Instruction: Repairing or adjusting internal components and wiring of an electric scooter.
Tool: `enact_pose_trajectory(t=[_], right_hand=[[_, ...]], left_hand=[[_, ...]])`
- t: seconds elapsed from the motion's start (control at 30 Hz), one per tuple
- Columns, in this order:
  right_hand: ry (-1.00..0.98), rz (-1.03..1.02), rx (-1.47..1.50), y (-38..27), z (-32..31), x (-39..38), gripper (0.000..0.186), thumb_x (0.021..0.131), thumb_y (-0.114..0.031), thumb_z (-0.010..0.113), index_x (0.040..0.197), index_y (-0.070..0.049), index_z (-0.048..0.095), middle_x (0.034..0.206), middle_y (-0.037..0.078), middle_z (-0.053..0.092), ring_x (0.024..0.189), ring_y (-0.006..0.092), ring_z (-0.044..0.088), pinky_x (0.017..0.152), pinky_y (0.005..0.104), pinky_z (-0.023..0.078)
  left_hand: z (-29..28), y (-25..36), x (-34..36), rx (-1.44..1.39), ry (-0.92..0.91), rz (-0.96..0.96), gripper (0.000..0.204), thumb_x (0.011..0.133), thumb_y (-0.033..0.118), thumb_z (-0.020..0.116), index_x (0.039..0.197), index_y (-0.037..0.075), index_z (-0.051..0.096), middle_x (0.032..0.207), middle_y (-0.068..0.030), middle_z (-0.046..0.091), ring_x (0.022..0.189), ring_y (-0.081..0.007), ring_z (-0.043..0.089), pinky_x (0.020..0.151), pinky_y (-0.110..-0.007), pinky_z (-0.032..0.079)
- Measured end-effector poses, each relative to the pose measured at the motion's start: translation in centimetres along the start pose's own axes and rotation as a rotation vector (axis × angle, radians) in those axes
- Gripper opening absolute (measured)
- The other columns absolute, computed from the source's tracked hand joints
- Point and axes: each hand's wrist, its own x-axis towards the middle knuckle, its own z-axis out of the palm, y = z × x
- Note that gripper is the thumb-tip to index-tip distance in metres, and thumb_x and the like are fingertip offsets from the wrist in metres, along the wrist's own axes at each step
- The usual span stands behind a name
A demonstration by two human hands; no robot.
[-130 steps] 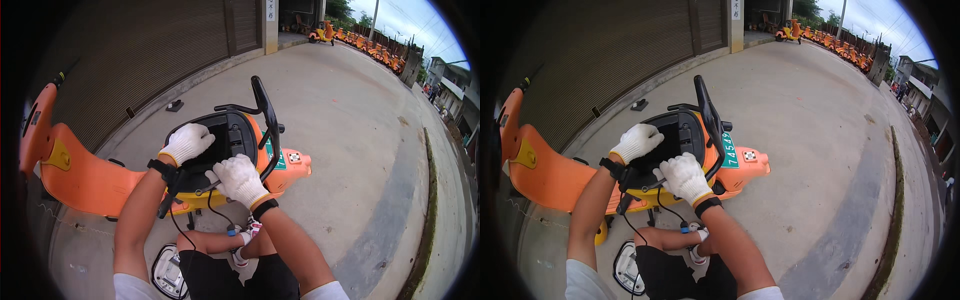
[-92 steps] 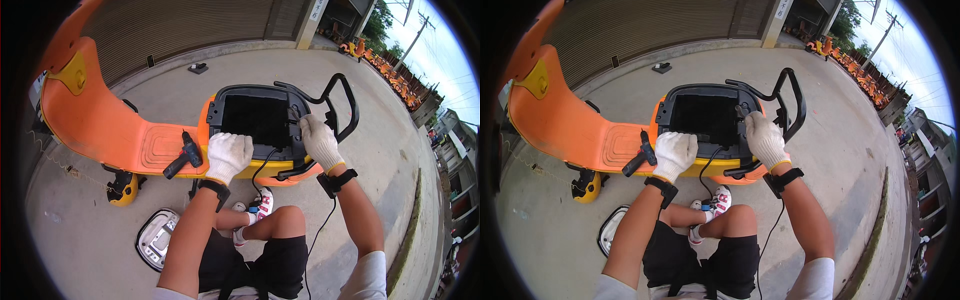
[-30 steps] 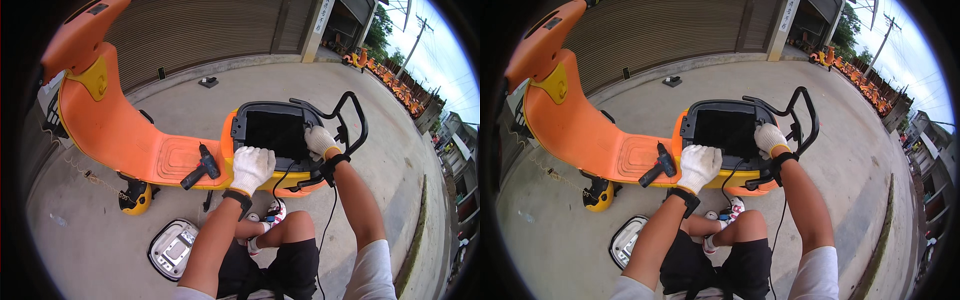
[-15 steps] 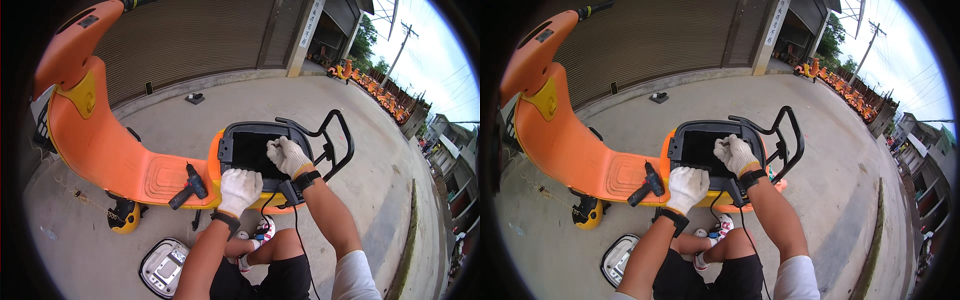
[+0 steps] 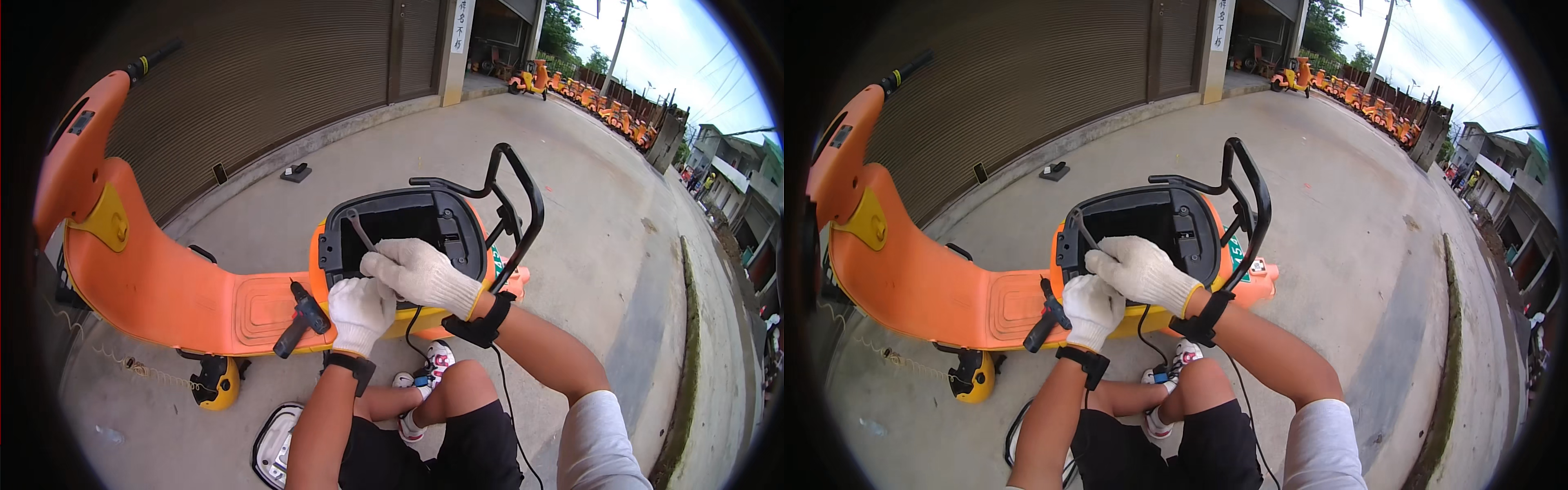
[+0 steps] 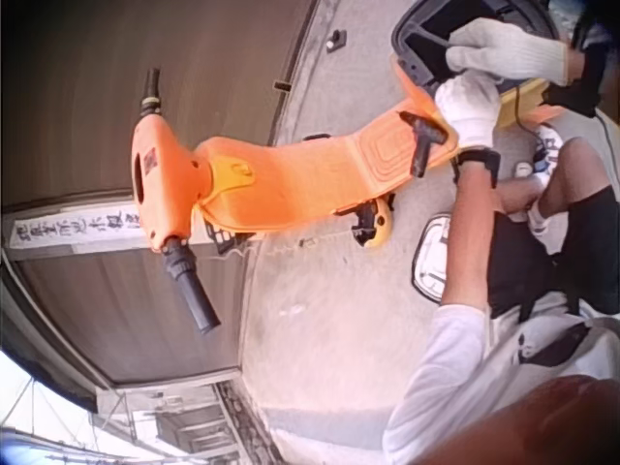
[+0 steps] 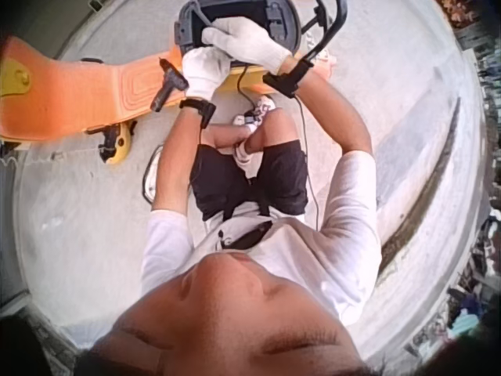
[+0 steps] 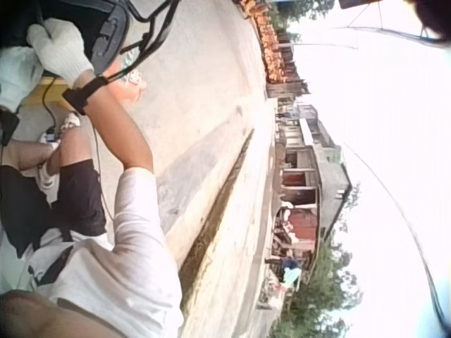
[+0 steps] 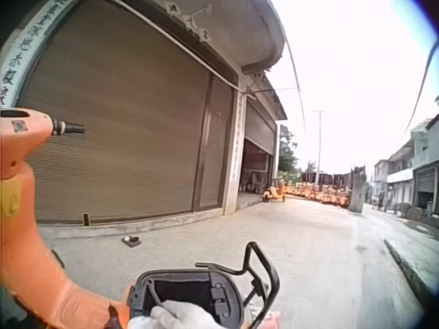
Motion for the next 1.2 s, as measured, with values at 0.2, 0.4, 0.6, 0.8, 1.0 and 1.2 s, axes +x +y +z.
enact_pose_trajectory(t=[0.2,0.4,0.6,0.8,1.0,1.2], right_hand=[[-0.354,-0.194,0.098,-8.8,-2.0,-9.8,0.034,0.099,-0.033,0.058,0.11,-0.005,0.073,0.087,0.015,0.072,0.08,0.0288,0.071,0.073,0.0384,0.056],[-0.313,-0.273,0.121,-10.3,-8.3,-16.6,0.031,0.098,-0.025,0.062,0.124,-0.007,0.067,0.091,0.013,0.072,0.082,0.0254,0.072,0.075,0.0391,0.056],[-0.267,-0.22,0.185,-8.2,-7.7,-19.8,0.032,0.1,-0.022,0.061,0.127,-0.006,0.066,0.094,0.012,0.072,0.085,0.024,0.071,0.078,0.0375,0.055],[-0.317,-0.206,0.204,-6.8,-6.8,-20.2,0.032,0.102,-0.019,0.061,0.13,-0.004,0.064,0.097,0.011,0.072,0.088,0.0227,0.07,0.081,0.0359,0.055],[-0.386,-0.241,0.203,-6.6,-5.0,-18.7,0.033,0.103,-0.016,0.061,0.133,-0.002,0.063,0.1,0.01,0.071,0.091,0.0214,0.069,0.085,0.0343,0.054],[-0.548,-0.4,0.134,-9.0,-3.9,-14.0,0.034,0.105,-0.014,0.06,0.137,-0.001,0.061,0.103,0.009,0.071,0.093,0.0201,0.069,0.088,0.0327,0.054]], left_hand=[[0.4,-1.3,-0.5,-0.071,0.158,0.093,0.014,0.075,0.017,0.07,0.066,0.01,0.063,0.065,-0.0087,0.063,0.061,-0.0284,0.062,0.06,-0.043,0.048],[0.2,-1.1,0.2,-0.086,0.115,0.078,0.021,0.092,0.021,0.061,0.079,0.009,0.072,0.072,-0.0128,0.068,0.069,-0.0354,0.066,0.066,-0.046,0.052],[-0.4,0.1,0.4,-0.052,0.06,0.046,0.024,0.093,0.023,0.06,0.078,0.01,0.073,0.074,-0.0131,0.069,0.071,-0.0355,0.067,0.068,-0.046,0.052],[-0.4,-0.1,0.3,-0.031,0.04,0.038,0.024,0.093,0.023,0.06,0.077,0.01,0.073,0.071,-0.0124,0.068,0.07,-0.0356,0.067,0.068,-0.047,0.052],[-0.3,-0.1,0.8,-0.032,0.087,0.058,0.027,0.091,0.024,0.062,0.07,0.009,0.069,0.068,-0.0126,0.067,0.066,-0.0348,0.065,0.065,-0.047,0.051],[0.1,-0.2,0.3,-0.023,0.082,-0.029,0.03,0.088,0.023,0.064,0.062,0.008,0.066,0.062,-0.0115,0.064,0.062,-0.0323,0.064,0.065,-0.044,0.05]])
